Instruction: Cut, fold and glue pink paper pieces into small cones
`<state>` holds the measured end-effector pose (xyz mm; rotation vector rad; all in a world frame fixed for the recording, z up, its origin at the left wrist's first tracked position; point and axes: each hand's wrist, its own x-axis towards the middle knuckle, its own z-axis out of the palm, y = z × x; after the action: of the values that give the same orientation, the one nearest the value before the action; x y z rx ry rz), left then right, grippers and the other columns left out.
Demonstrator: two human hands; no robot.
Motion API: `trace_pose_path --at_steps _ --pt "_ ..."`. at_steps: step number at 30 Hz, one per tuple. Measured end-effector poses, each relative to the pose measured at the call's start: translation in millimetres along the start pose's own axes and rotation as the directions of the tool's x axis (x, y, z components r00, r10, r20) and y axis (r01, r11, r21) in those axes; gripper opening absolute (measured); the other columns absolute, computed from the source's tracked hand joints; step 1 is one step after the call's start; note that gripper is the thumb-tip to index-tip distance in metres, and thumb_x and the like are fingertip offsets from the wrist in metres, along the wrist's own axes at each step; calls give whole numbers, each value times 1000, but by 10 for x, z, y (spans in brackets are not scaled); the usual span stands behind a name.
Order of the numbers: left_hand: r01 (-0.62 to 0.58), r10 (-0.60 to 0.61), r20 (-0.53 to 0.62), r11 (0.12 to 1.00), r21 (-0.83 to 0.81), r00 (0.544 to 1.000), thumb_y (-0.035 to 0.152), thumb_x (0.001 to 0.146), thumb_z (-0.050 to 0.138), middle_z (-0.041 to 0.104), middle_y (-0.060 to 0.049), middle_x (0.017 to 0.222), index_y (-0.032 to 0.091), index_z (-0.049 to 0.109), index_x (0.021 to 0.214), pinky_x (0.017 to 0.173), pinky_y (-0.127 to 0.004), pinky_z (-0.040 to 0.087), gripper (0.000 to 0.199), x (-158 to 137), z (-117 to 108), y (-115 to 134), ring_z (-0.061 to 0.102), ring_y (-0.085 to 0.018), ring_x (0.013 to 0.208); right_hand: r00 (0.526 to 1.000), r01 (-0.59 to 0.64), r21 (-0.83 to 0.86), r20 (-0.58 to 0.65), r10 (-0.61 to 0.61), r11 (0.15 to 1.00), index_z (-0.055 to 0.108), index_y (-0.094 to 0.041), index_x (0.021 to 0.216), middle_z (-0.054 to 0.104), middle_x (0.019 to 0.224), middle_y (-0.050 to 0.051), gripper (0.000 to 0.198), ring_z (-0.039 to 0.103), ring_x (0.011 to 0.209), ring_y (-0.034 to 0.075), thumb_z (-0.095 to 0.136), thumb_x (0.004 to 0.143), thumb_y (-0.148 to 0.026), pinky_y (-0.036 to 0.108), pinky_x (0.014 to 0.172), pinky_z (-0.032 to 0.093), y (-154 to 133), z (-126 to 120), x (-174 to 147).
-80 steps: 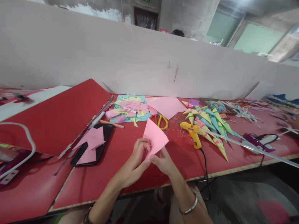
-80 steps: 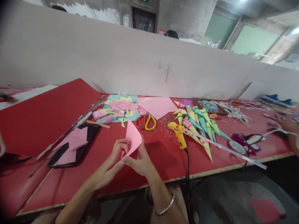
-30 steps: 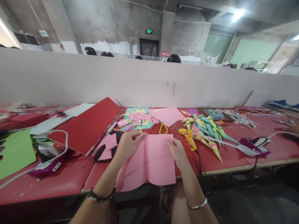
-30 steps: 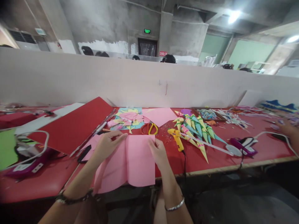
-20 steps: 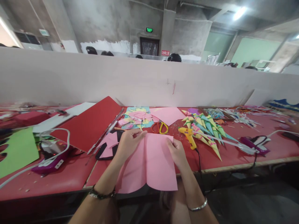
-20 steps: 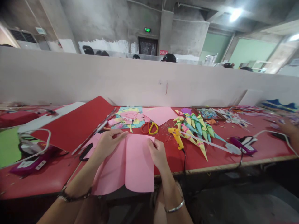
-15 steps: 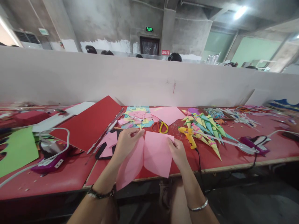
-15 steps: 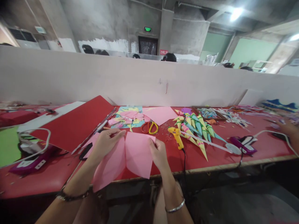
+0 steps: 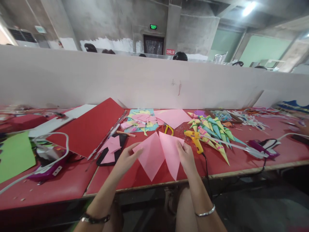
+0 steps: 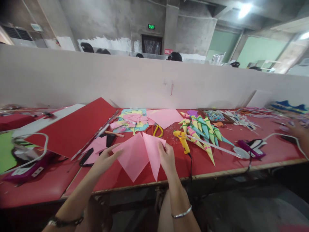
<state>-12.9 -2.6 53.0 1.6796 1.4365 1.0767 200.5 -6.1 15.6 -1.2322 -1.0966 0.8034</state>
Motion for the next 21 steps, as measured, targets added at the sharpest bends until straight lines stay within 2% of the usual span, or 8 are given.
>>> trace_pose_path --at_steps 2,3,5,7,10,12,18,21 --pt "-17 17 -67 1000 5 998 46 73 48 63 -3 60 14 63 64 56 -25 46 37 -17 104 -21 58 -18 63 1000 -12 24 5 12 1000 58 -13 64 50 54 -1 39 43 51 12 49 75 -50 22 47 35 -16 6 -16" --pt "-27 27 -97 1000 8 995 45 75 46 61 -2 59 14 62 61 57 -25 45 37 -19 140 -26 57 -18 63 999 -18 41 30 17 999 61 -13 69 54 56 0 39 47 54 13 50 75 -50 23 49 38 -22 7 -25" --pt "-67 72 -160 997 39 984 42 77 43 60 -2 62 14 61 65 59 -24 44 35 -21 178 -28 55 -17 66 994 -16 58 107 10 998 64 -12 78 60 63 2 37 53 61 16 53 74 -47 26 56 43 -23 3 -40" --pt "-110 136 -239 987 117 961 41 78 42 57 0 61 14 61 69 57 -22 41 34 -24 177 -21 52 -15 64 990 2 21 144 -5 1000 65 -12 78 62 66 4 36 55 68 19 53 75 -45 27 62 44 -1 -8 -49" --pt "-119 190 -333 968 221 924 42 80 39 50 2 52 14 60 68 49 -21 36 38 -29 141 -2 44 -12 52 997 29 -66 74 -24 997 64 -12 69 59 60 4 38 54 69 19 48 78 -45 27 62 43 42 -28 -49" --pt "-108 188 -353 966 233 917 43 80 38 49 2 50 13 61 69 48 -21 35 39 -30 105 10 43 -12 50 998 50 -88 30 -48 995 63 -12 67 58 58 3 39 52 68 18 47 79 -45 27 60 42 56 -44 -44" --pt "-101 182 -339 965 243 923 46 76 41 56 0 54 15 63 67 51 -22 41 40 -19 -71 1 52 -17 58 999 40 -64 16 -39 997 63 -12 68 55 59 2 39 48 62 15 48 78 -46 25 57 40 72 -117 -19" --pt "-68 159 -377 967 245 912 46 75 41 58 0 56 15 62 66 55 -24 44 39 4 -178 -23 56 -19 63 998 12 -20 -66 -13 1000 64 -12 70 55 61 2 39 48 63 15 50 77 -47 25 58 40 120 -154 6"
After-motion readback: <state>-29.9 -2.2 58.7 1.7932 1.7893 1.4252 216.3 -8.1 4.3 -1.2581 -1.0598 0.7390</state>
